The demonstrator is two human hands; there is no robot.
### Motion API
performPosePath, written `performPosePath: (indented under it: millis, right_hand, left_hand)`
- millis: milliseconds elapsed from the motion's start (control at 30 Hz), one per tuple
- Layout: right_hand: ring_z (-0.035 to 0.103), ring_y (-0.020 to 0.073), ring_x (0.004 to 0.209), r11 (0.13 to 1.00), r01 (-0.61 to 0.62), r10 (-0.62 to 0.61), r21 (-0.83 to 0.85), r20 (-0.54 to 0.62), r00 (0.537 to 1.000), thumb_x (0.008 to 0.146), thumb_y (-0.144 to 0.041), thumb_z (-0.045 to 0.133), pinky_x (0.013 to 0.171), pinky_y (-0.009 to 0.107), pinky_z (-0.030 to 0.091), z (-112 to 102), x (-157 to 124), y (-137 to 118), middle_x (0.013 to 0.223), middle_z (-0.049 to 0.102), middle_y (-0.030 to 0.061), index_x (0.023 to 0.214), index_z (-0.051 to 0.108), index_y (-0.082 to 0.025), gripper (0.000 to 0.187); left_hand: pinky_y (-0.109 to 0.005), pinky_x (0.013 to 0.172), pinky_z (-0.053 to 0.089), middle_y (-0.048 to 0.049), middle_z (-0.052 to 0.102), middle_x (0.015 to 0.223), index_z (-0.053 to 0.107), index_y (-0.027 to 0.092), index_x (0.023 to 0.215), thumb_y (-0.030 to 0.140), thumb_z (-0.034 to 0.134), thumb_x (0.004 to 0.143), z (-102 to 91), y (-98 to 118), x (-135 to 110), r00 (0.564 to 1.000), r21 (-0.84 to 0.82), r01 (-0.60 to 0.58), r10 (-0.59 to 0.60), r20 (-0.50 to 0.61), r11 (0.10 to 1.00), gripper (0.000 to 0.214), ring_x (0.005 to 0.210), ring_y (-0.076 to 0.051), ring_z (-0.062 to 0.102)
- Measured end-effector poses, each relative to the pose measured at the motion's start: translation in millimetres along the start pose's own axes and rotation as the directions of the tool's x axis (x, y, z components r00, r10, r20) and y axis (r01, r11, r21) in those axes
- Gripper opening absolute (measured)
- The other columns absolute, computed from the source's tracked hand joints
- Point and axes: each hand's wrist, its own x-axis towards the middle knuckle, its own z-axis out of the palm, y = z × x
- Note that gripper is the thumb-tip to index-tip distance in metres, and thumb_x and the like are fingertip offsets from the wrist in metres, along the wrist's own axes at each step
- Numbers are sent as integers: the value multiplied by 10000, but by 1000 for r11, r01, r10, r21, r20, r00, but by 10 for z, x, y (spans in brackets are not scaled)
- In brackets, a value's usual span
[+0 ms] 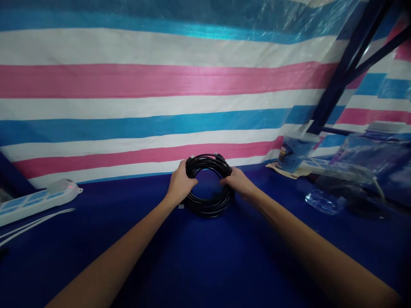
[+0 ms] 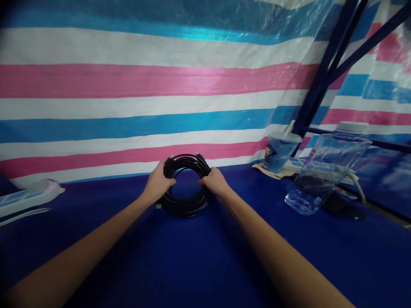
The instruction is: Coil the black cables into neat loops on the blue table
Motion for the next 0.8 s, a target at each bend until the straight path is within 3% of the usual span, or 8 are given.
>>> performPosePath:
  millis: [100, 200, 300, 400, 500, 600, 700, 800]
  right_hand:
    - [504, 146, 558, 997, -4, 3, 80, 12, 1000, 573, -179, 571, 508, 278, 382, -39, -111, -148, 570, 533, 12, 637, 547, -157, 72]
    - [522, 153, 617, 976, 144, -137, 164, -55, 989, 559, -150, 561, 578, 293, 403, -121, -227, -279, 630, 573, 18, 643, 554, -168, 86]
    - [562, 180, 682, 915, 334, -309, 226, -140, 941, 566, -152, 550, 681, 332, 434, -185, -322, -288, 674, 618, 23, 663, 561, -182, 102]
    - [569, 187, 702, 908, 330, -309, 257, -118, 944, 604, -192, 594, 711, 350, 438, -190, -357, -140, 701, 619, 13, 747, 557, -194, 148]
    - [552, 173, 690, 942, 221, -225, 252, -14, 974, 621, -229, 662, 675, 331, 434, -153, -322, 52, 734, 592, 0, 823, 541, -194, 238]
    - [547, 164, 685, 952, 157, -149, 263, -51, 988, 621, -226, 683, 665, 319, 428, -110, -251, 145, 746, 592, 4, 823, 523, -182, 261]
    - [546, 163, 702, 931, 236, -192, 281, -175, 966, 634, -231, 685, 683, 316, 428, -88, -198, 145, 741, 589, 9, 798, 520, -178, 238]
    - [549, 166, 705, 914, 285, -241, 288, -181, 954, 656, -267, 687, 690, 320, 435, -90, -190, 165, 735, 583, 3, 823, 540, -182, 238]
  left_hand:
    - [-365, 856, 455, -78, 631, 1089, 454, 187, 1298, 87, 555, 626, -68, 56, -107, 983, -89, -157, 148, -108, 984, 687, 962, -232, 607]
    - [-386, 881, 455, -68, 614, 1117, 474, 212, 1254, 106, 622, 624, -177, 123, -154, 960, -248, -264, 229, -161, 932, 656, 996, -240, 591]
    - [-392, 797, 488, -59, 650, 991, 569, 200, 1089, 156, 707, 590, -309, 190, -142, 973, -433, -147, 208, 99, 889, 519, 897, -247, 616]
    - [-387, 705, 477, -47, 638, 724, 612, 163, 773, 187, 695, 619, -353, 202, -116, 923, -361, -72, 199, 329, 930, 177, 688, -209, 605]
    - [-379, 729, 457, -29, 630, 749, 595, 169, 792, 178, 704, 601, -254, 137, -91, 960, -299, -112, 181, 212, 948, 220, 716, -202, 591]
    - [-357, 739, 454, -7, 605, 802, 564, 177, 916, 171, 719, 560, -91, 74, -61, 994, -347, -100, 111, 9, 933, 388, 769, -198, 577]
    - [-323, 685, 448, 17, 555, 741, 531, 183, 882, 184, 685, 590, 14, 69, -60, 995, -369, -99, 81, -64, 924, 330, 707, -170, 554]
    - [-315, 692, 444, 23, 550, 721, 540, 186, 815, 180, 694, 593, 26, 55, -103, 992, -338, -125, 112, -58, 933, 270, 699, -161, 549]
